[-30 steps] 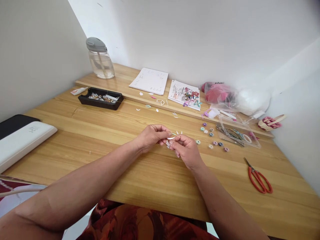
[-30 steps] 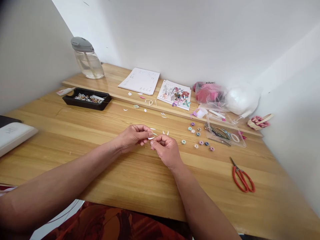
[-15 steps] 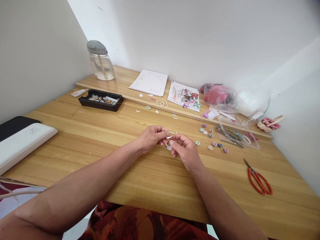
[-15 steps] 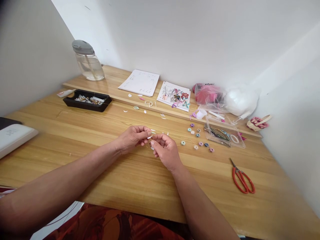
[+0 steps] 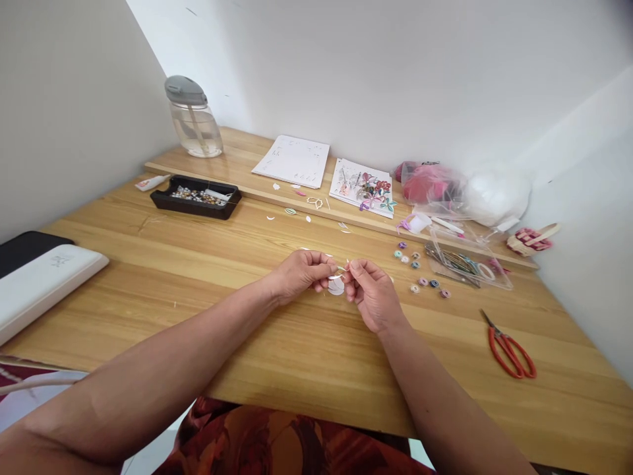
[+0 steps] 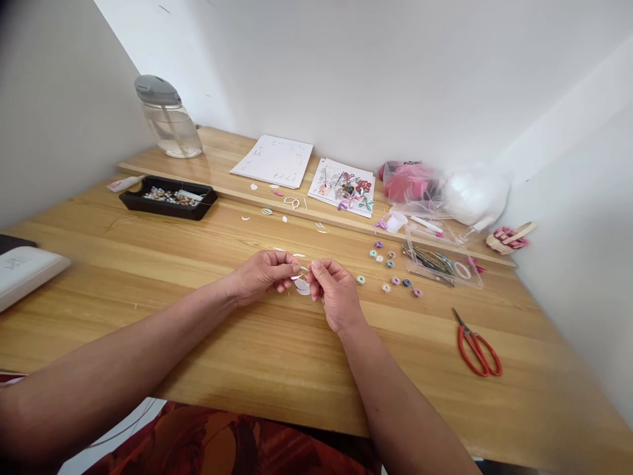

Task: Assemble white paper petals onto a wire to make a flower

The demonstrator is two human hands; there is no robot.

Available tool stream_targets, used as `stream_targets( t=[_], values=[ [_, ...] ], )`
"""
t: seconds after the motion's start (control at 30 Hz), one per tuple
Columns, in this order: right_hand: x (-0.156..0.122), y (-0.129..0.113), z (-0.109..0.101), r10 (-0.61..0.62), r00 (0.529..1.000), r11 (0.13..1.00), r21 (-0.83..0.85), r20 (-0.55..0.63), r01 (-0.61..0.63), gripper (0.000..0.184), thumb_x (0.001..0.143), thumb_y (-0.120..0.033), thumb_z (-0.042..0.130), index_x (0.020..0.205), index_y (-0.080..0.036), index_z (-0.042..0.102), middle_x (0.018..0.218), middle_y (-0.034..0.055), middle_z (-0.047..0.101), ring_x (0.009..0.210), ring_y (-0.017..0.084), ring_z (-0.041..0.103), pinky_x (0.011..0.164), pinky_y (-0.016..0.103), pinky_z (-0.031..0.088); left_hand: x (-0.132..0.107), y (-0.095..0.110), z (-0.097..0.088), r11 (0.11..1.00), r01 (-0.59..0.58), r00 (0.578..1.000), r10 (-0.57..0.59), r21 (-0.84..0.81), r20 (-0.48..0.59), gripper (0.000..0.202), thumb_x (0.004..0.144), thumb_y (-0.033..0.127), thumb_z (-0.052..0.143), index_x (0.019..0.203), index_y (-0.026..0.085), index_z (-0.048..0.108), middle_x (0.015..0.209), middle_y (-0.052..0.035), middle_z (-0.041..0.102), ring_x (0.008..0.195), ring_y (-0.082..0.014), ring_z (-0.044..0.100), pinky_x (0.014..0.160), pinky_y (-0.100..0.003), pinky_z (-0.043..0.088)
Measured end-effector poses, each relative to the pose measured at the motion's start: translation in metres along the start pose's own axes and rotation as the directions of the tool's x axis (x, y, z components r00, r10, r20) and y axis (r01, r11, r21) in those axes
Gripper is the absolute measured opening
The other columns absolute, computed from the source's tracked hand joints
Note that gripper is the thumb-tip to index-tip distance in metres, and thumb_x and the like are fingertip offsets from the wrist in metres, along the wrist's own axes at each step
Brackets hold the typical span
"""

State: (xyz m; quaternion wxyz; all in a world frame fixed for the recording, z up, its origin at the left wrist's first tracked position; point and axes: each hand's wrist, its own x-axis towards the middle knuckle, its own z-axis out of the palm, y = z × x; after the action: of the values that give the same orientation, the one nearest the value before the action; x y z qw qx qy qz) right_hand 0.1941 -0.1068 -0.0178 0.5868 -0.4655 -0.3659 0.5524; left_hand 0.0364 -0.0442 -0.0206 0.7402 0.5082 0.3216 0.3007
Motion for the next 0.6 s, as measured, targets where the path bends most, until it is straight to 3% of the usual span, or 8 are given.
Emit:
stream_targets(
  t=[0.1, 0.2, 0.37, 0.47, 0.6],
  values=[
    [0.0003, 0.001, 0.0002, -0.032, 0.999, 0.998, -0.048, -0.019, 0.031, 0.027, 0.08, -0.044, 0.07, 0.08, -0.018, 0.066, 0.066, -0.002, 0.06, 0.045, 0.005, 0.046, 0.04, 0.018, 0.035, -0.0003, 0.0005, 0.0022, 1.0, 0.011, 0.999, -0.012, -0.022, -0.029, 0.028, 0.069, 0.035, 0.077, 0.074, 0.012, 0.061, 0.057, 0.0004, 0.058, 0.05, -0.0057, 0.049, 0.047, -0.017, 0.037],
    [-0.0004, 0.0015, 0.0006, -0.189, 0.98, 0.968, -0.177, -0.06, 0.176, 0.025, 0.082, -0.043, 0.067, 0.09, -0.019, 0.066, 0.076, 0.0001, 0.064, 0.049, 0.007, 0.05, 0.041, 0.02, 0.038, -0.0004, 0.0025, 0.0036, 0.996, 0.039, 0.995, -0.047, -0.086, -0.089, 0.03, 0.067, 0.035, 0.078, 0.074, 0.012, 0.061, 0.056, 0.0009, 0.058, 0.048, -0.005, 0.049, 0.046, -0.016, 0.035],
    [-0.0031, 0.0036, 0.0015, -0.496, 0.866, 0.793, -0.437, -0.061, 0.423, 0.023, 0.078, -0.031, 0.072, 0.098, -0.021, 0.068, 0.084, 0.0028, 0.066, 0.067, 0.012, 0.059, 0.058, 0.026, 0.05, -0.001, 0.0046, 0.0033, 0.988, 0.06, 0.992, -0.076, -0.145, -0.104, 0.031, 0.065, 0.034, 0.08, 0.073, 0.012, 0.06, 0.055, 0.002, 0.057, 0.047, -0.0038, 0.048, 0.047, -0.016, 0.035],
    [-0.0037, 0.0055, 0.0012, -0.518, 0.855, 0.758, -0.479, -0.031, 0.442, 0.022, 0.079, -0.03, 0.071, 0.1, -0.022, 0.068, 0.09, 0.0048, 0.068, 0.078, 0.015, 0.062, 0.071, 0.03, 0.052, -0.0014, 0.0045, 0.0032, 0.988, 0.059, 0.993, -0.073, -0.145, -0.093, 0.031, 0.065, 0.035, 0.08, 0.072, 0.012, 0.06, 0.055, 0.0019, 0.057, 0.047, -0.0038, 0.048, 0.046, -0.016, 0.035],
    [-0.003, 0.0031, 0.0008, -0.43, 0.902, 0.82, -0.436, -0.042, 0.371, 0.022, 0.079, -0.032, 0.071, 0.098, -0.022, 0.068, 0.089, 0.0046, 0.068, 0.079, 0.017, 0.062, 0.072, 0.032, 0.053, -0.0013, 0.0043, 0.0033, 0.991, 0.057, 0.995, -0.067, -0.124, -0.072, 0.033, 0.063, 0.036, 0.082, 0.072, 0.012, 0.061, 0.056, 0.0017, 0.057, 0.048, -0.0044, 0.048, 0.046, -0.016, 0.035]
  ],
)
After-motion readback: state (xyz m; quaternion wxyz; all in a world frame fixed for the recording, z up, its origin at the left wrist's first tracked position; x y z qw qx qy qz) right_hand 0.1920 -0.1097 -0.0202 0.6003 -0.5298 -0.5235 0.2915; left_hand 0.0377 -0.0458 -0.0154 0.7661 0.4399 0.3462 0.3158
